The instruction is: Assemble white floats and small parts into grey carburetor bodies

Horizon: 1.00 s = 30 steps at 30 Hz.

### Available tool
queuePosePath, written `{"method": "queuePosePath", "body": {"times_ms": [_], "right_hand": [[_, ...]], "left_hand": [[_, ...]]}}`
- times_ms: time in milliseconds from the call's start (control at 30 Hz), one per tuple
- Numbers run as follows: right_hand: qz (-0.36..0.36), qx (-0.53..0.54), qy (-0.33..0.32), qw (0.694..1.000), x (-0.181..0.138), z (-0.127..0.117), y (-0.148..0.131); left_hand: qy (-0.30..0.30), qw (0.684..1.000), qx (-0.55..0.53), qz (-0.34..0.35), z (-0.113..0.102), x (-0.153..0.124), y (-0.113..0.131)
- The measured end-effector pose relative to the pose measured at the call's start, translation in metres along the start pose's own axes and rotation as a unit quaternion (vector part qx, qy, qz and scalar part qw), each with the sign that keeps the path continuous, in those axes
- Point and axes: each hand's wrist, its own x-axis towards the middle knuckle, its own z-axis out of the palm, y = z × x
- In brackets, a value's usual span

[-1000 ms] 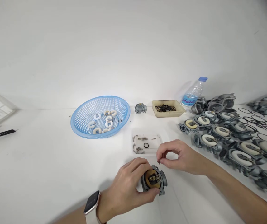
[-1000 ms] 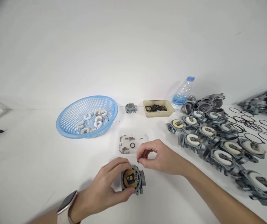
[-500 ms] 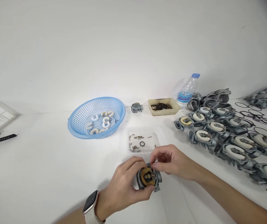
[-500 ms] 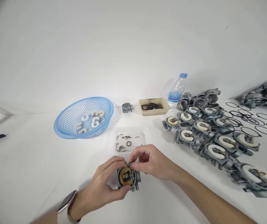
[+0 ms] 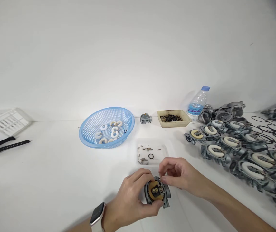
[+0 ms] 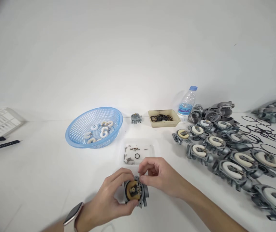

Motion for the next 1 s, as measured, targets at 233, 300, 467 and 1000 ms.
{"method": "queuePosePath", "body": {"times_ms": [233,300,467,1000], "right_hand": [[0.015,-0.035,0.004,0.999,-0.001,0.003,0.000],[0.015,-0.047,0.012,0.999,-0.001,0.004,-0.001],[-0.006,-0.073,0.017,0.997,-0.005,0.002,-0.007],[0.004,-0.196,-0.040,0.980,-0.015,0.005,-0.019]], "left_hand": [[-0.004,1.000,0.009,0.009,-0.003,0.001,0.002],[-0.002,1.000,0.014,0.013,-0.003,0.001,0.003],[0.014,1.000,0.019,-0.002,-0.001,0.001,0.005],[0.021,1.000,0.011,-0.018,0.001,-0.001,0.004]]}}
